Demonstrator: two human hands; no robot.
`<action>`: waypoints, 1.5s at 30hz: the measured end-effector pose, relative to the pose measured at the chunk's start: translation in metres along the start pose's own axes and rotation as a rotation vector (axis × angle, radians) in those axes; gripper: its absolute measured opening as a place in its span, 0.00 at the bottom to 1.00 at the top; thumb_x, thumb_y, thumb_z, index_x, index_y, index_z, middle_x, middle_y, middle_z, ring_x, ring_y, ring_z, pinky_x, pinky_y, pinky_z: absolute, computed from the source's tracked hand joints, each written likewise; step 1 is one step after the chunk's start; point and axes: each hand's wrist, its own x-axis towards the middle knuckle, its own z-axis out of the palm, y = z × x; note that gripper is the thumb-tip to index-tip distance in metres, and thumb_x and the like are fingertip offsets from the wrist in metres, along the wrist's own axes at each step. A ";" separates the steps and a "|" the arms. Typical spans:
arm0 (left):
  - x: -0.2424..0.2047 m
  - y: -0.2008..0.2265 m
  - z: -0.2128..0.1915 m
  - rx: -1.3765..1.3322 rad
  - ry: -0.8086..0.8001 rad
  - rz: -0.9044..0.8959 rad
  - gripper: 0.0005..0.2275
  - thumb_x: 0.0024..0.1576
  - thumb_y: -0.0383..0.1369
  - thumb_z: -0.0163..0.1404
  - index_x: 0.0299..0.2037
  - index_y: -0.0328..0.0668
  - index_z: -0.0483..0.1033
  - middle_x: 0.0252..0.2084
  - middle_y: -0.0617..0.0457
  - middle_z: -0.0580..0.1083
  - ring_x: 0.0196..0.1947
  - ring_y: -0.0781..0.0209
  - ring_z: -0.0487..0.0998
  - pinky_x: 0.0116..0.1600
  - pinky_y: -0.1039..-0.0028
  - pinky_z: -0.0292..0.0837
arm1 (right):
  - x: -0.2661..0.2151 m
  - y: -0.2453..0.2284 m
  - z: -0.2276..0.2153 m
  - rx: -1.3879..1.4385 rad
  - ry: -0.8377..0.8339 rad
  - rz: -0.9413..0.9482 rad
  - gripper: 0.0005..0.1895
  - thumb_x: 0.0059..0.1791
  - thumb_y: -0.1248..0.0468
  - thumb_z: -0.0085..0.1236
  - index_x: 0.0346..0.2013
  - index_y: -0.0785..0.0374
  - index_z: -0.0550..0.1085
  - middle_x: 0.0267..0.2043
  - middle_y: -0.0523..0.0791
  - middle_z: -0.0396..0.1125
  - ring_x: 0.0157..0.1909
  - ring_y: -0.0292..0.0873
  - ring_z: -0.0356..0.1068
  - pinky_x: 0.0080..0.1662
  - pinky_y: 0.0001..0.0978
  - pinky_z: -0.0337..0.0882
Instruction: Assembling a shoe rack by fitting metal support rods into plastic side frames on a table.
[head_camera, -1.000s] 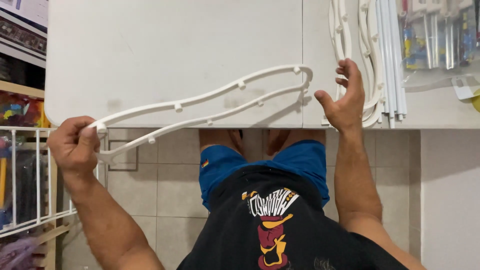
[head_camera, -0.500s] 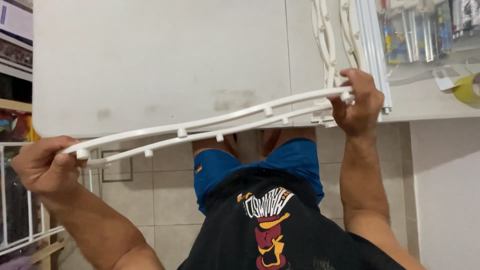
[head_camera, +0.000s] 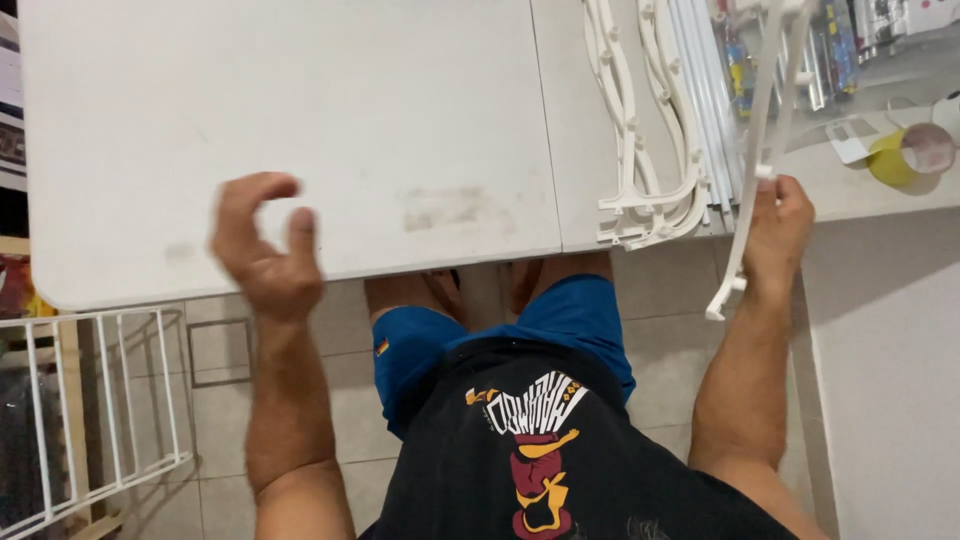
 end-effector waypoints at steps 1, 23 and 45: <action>-0.005 0.010 0.022 -0.116 -0.105 -0.136 0.06 0.64 0.25 0.50 0.48 0.30 0.73 0.43 0.41 0.74 0.44 0.47 0.75 0.51 0.62 0.73 | 0.005 0.009 0.010 0.027 -0.051 0.113 0.18 0.66 0.57 0.44 0.33 0.55 0.65 0.30 0.38 0.59 0.36 0.36 0.57 0.39 0.35 0.58; -0.105 0.042 0.318 -0.395 -0.932 -0.464 0.33 0.65 0.51 0.46 0.75 0.39 0.55 0.73 0.33 0.61 0.72 0.35 0.64 0.74 0.50 0.60 | 0.059 0.014 0.085 -0.503 0.015 -0.130 0.21 0.57 0.50 0.56 0.44 0.68 0.80 0.36 0.56 0.73 0.44 0.64 0.75 0.47 0.56 0.72; -0.171 0.040 0.337 0.022 -0.853 -0.127 0.40 0.49 0.46 0.66 0.72 0.50 0.61 0.71 0.44 0.62 0.71 0.44 0.65 0.77 0.49 0.53 | 0.049 0.013 0.085 -0.105 -0.026 -0.349 0.30 0.40 0.69 0.64 0.58 0.71 0.75 0.47 0.60 0.72 0.48 0.60 0.75 0.48 0.45 0.76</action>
